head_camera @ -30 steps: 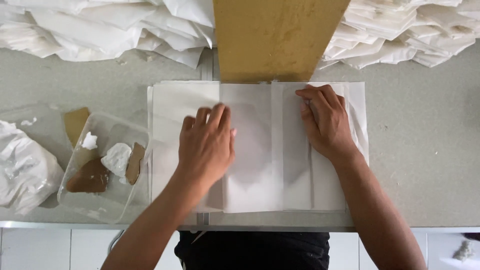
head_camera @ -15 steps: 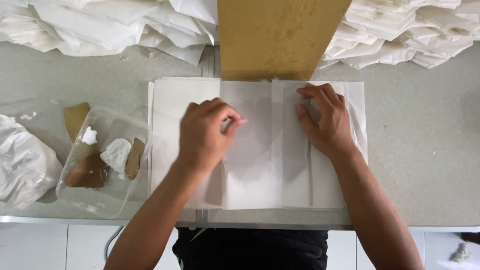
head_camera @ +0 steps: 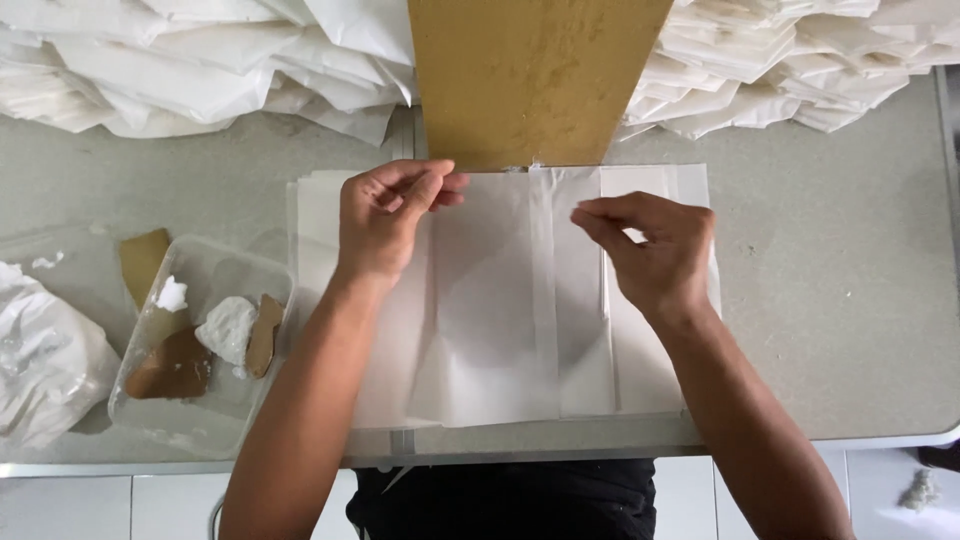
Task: Folding and gluing white paper around a cardboard template to assemble paper bags.
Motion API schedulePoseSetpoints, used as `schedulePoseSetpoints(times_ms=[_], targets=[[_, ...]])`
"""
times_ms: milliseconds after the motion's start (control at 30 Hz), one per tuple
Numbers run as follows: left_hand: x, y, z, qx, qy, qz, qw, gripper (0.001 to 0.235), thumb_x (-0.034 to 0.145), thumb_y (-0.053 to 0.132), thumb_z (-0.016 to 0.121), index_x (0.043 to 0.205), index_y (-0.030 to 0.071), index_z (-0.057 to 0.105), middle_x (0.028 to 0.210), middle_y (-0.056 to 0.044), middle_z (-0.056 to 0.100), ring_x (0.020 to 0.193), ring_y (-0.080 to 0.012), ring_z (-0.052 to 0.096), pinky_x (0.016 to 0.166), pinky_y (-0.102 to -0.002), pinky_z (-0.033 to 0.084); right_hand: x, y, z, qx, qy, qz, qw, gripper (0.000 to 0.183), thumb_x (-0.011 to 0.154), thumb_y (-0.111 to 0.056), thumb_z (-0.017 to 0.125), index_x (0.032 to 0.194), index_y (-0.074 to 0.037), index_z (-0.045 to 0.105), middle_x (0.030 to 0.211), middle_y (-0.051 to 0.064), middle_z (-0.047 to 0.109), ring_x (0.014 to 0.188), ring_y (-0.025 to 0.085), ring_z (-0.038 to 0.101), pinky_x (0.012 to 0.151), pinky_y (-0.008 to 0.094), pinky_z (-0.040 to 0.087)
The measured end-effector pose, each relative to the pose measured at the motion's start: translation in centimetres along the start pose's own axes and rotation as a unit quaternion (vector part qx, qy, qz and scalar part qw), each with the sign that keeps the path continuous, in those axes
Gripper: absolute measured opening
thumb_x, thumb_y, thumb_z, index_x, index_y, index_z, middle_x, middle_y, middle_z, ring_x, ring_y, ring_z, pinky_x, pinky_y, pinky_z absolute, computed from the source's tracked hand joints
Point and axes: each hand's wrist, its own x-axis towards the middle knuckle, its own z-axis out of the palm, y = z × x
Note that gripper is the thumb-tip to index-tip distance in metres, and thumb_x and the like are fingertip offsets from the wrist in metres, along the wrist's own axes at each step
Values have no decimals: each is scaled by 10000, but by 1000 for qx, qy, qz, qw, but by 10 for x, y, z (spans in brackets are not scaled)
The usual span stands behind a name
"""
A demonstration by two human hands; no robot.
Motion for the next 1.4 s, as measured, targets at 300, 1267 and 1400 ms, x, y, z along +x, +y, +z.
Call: schedulePoseSetpoints(times_ms=[300, 1267, 1400], targets=[[3, -23, -10, -39, 76, 16, 996, 144, 949, 167, 788, 894, 38, 753, 707, -115, 710, 611, -139, 652, 667, -262, 583, 18, 15, 26, 261, -49, 94, 959, 103, 975, -25, 700, 984, 78, 706, 827, 203, 740, 807, 261, 764, 756, 367, 655], [7, -35, -5, 10, 89, 106, 990, 663, 1029, 686, 371, 1295, 101, 530, 1198, -78, 589, 1164, -194, 579, 922, -313, 424, 41, 46, -13, -40, -88, 116, 988, 354, 1038, -279, 530, 1295, -59, 632, 1047, 142, 724, 1042, 294, 691, 858, 406, 556], [3, -31, 3, 232, 51, 110, 965, 455, 1034, 495, 484, 1313, 137, 520, 1207, -80, 593, 1172, -229, 607, 919, -354, 438, 40, -3, 0, -182, -116, 176, 960, 519, 906, -338, 740, 1361, -113, 633, 1178, 114, 731, 1225, 314, 629, 1052, 511, 459]])
